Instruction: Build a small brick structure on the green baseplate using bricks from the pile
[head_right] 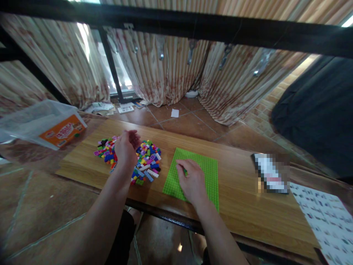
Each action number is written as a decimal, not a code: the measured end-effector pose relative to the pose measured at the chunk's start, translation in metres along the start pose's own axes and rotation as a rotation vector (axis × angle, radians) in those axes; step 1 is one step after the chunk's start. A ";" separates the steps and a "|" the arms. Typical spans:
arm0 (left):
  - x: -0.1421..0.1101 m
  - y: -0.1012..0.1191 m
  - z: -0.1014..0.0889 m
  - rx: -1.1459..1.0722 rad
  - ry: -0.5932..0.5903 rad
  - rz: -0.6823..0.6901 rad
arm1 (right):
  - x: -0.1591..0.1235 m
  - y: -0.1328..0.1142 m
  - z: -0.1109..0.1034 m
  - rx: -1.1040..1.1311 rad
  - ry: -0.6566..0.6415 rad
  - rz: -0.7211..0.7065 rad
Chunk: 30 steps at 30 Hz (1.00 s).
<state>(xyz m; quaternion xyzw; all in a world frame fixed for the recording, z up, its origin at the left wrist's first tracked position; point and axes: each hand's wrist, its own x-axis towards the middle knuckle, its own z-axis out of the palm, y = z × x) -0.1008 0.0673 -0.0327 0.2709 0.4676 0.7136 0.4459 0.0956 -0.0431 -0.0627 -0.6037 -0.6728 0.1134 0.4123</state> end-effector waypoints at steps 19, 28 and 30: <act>0.007 0.010 -0.017 -0.089 -0.057 -0.132 | -0.016 -0.027 0.068 -0.169 -0.299 -0.106; -0.013 -0.002 -0.004 0.159 -0.429 -0.132 | -0.010 -0.024 0.025 0.003 -0.163 0.010; -0.021 -0.009 0.001 0.246 -0.540 -0.104 | -0.005 -0.014 0.008 0.047 -0.112 0.040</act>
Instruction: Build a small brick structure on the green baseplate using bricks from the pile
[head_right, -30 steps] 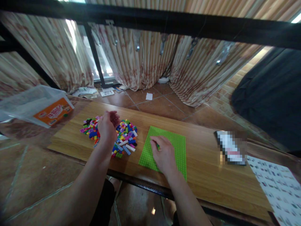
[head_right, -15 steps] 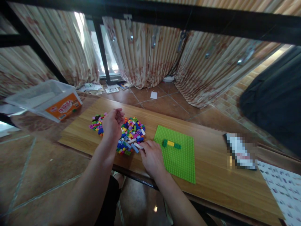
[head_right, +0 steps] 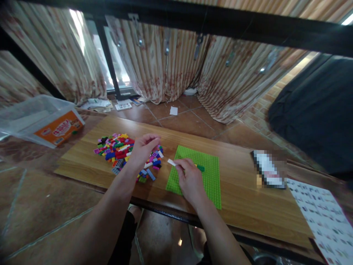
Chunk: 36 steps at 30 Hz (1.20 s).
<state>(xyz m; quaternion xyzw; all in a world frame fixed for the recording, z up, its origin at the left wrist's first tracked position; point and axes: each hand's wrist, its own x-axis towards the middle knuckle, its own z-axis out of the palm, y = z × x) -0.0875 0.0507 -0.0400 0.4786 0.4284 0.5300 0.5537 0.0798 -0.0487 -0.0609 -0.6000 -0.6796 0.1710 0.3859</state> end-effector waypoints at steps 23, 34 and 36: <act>-0.023 -0.039 0.058 0.874 -0.541 0.271 | -0.003 0.057 -0.055 -0.061 -0.115 0.265; -0.030 -0.048 0.069 0.971 -0.545 0.388 | -0.002 0.059 -0.053 -0.098 -0.091 0.232; -0.030 -0.049 0.069 0.973 -0.540 0.400 | -0.002 0.059 -0.053 -0.094 -0.091 0.230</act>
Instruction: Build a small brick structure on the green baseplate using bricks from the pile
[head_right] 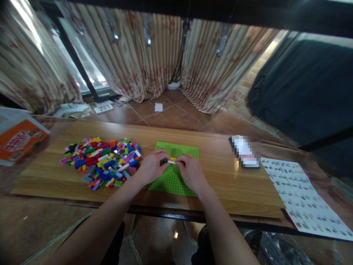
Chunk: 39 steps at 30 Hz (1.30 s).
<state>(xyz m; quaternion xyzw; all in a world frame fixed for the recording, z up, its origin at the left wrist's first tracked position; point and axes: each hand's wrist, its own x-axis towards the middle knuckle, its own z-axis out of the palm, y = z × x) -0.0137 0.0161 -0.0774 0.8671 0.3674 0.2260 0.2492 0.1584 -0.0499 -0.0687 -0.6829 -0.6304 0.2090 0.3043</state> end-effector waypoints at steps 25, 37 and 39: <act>-0.002 0.001 0.001 0.056 -0.007 -0.010 | 0.000 -0.003 0.007 -0.218 0.047 -0.012; -0.001 0.013 0.001 0.082 0.005 -0.150 | 0.003 0.017 -0.012 -0.082 0.154 0.170; 0.000 0.013 0.002 0.090 0.009 -0.166 | 0.004 0.020 -0.010 -0.078 0.115 0.177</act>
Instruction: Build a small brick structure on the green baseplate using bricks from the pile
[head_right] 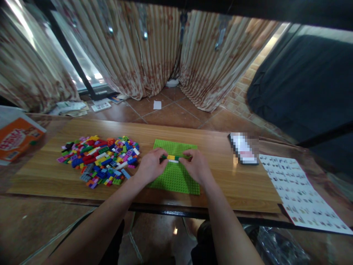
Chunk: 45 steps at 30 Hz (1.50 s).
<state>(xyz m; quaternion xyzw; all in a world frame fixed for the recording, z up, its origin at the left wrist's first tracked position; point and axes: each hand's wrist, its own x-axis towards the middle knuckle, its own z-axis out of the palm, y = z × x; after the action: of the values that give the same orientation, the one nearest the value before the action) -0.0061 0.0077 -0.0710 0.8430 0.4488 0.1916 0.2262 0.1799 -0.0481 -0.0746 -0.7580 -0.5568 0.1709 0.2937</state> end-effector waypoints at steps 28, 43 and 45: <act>0.003 0.000 0.008 -0.088 0.057 -0.074 | 0.000 -0.004 0.010 -0.080 -0.027 -0.045; 0.011 0.015 0.005 -0.095 0.016 -0.263 | 0.000 -0.006 0.012 -0.110 -0.024 -0.027; 0.011 0.014 0.006 -0.087 0.017 -0.247 | 0.001 -0.007 0.013 -0.113 -0.018 -0.034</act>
<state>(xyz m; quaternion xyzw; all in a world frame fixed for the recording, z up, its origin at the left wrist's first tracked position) 0.0126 0.0089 -0.0665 0.7691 0.5424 0.1887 0.2804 0.1676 -0.0427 -0.0806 -0.7624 -0.5808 0.1409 0.2481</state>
